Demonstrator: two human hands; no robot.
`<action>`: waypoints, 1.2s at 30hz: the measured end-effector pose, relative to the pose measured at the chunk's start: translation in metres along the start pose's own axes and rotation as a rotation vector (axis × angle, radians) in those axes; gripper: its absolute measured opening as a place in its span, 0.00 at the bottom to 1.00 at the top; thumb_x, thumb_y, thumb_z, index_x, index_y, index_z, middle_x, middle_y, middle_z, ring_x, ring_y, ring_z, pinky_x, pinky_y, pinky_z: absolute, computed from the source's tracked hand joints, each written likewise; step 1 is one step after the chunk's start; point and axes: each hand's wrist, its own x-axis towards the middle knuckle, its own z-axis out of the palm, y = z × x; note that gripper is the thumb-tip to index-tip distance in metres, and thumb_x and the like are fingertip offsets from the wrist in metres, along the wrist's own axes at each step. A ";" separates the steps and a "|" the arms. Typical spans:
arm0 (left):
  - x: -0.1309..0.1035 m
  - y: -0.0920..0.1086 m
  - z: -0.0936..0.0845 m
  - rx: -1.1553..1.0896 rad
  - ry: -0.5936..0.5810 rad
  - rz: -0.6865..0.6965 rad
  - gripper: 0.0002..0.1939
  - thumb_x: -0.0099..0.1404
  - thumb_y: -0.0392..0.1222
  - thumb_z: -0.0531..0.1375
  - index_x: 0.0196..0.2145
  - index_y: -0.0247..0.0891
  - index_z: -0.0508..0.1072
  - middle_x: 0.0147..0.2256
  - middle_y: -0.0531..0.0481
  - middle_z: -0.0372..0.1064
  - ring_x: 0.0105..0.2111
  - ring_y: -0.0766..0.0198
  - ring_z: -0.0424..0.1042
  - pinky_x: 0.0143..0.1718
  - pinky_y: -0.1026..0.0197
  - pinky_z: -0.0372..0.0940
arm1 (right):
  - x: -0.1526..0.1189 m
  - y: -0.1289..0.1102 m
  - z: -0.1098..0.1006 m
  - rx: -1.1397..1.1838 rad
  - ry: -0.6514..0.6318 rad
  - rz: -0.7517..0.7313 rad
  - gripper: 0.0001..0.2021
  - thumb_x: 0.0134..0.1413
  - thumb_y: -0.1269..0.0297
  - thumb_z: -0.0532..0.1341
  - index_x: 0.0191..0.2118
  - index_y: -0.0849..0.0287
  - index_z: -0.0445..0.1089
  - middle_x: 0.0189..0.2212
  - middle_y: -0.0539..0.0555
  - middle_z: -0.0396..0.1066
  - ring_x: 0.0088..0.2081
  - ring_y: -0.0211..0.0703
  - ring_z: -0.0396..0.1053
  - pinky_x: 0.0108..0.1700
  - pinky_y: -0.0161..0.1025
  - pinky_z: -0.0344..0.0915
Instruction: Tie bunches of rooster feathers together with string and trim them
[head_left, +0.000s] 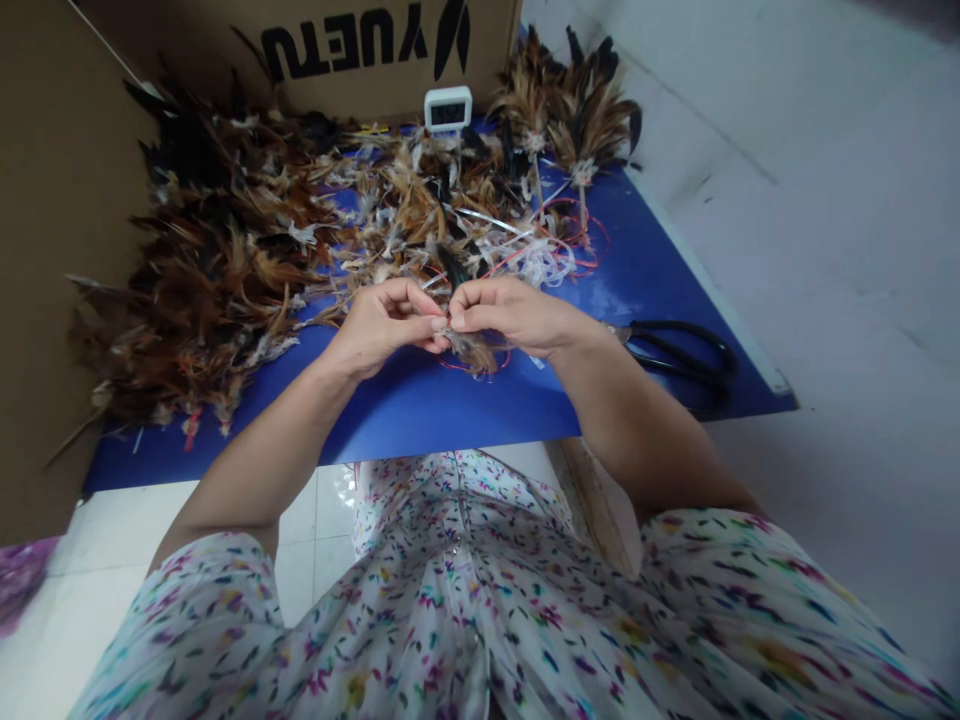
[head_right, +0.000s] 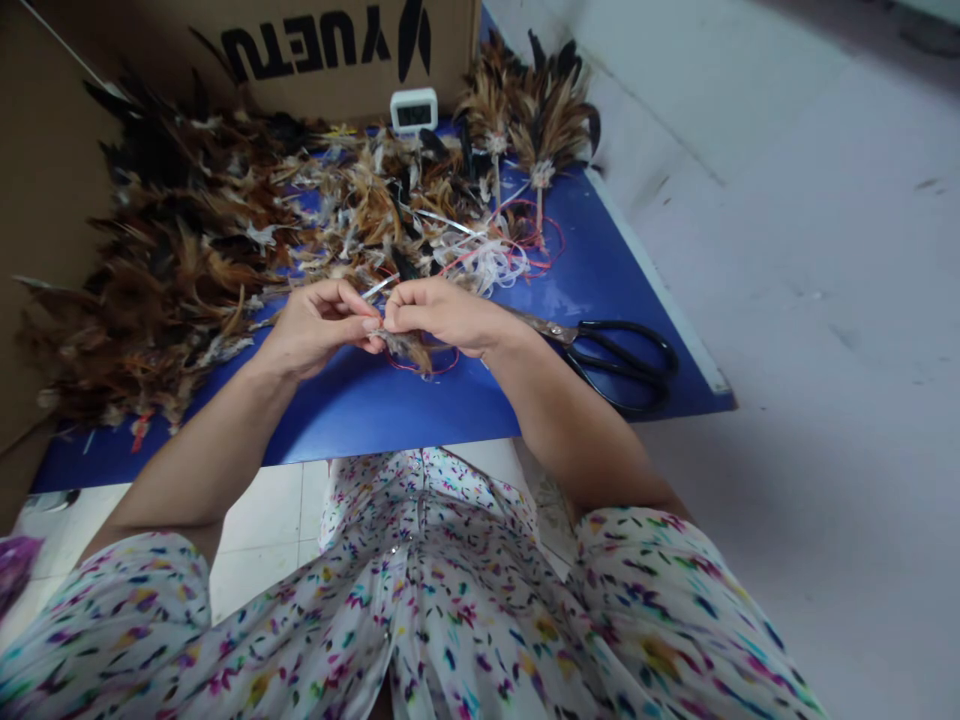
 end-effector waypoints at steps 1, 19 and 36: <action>0.000 0.000 0.000 0.000 -0.003 0.004 0.24 0.44 0.51 0.77 0.29 0.34 0.73 0.25 0.49 0.78 0.25 0.61 0.80 0.30 0.61 0.78 | 0.000 0.000 0.000 0.000 -0.004 0.003 0.06 0.53 0.72 0.64 0.28 0.62 0.67 0.22 0.46 0.66 0.25 0.29 0.58 0.27 0.31 0.54; -0.001 0.004 0.000 0.078 0.010 0.031 0.24 0.42 0.53 0.78 0.27 0.35 0.73 0.23 0.50 0.76 0.26 0.59 0.80 0.30 0.60 0.77 | -0.001 0.002 0.001 -0.253 0.129 -0.211 0.09 0.50 0.67 0.70 0.28 0.61 0.68 0.22 0.46 0.67 0.23 0.29 0.61 0.26 0.31 0.59; 0.000 0.002 -0.002 0.048 -0.003 0.015 0.23 0.44 0.50 0.78 0.28 0.36 0.73 0.23 0.50 0.76 0.27 0.59 0.80 0.31 0.60 0.78 | -0.003 0.000 0.004 -0.262 0.128 -0.305 0.09 0.50 0.62 0.69 0.33 0.61 0.72 0.27 0.50 0.75 0.28 0.33 0.69 0.31 0.33 0.66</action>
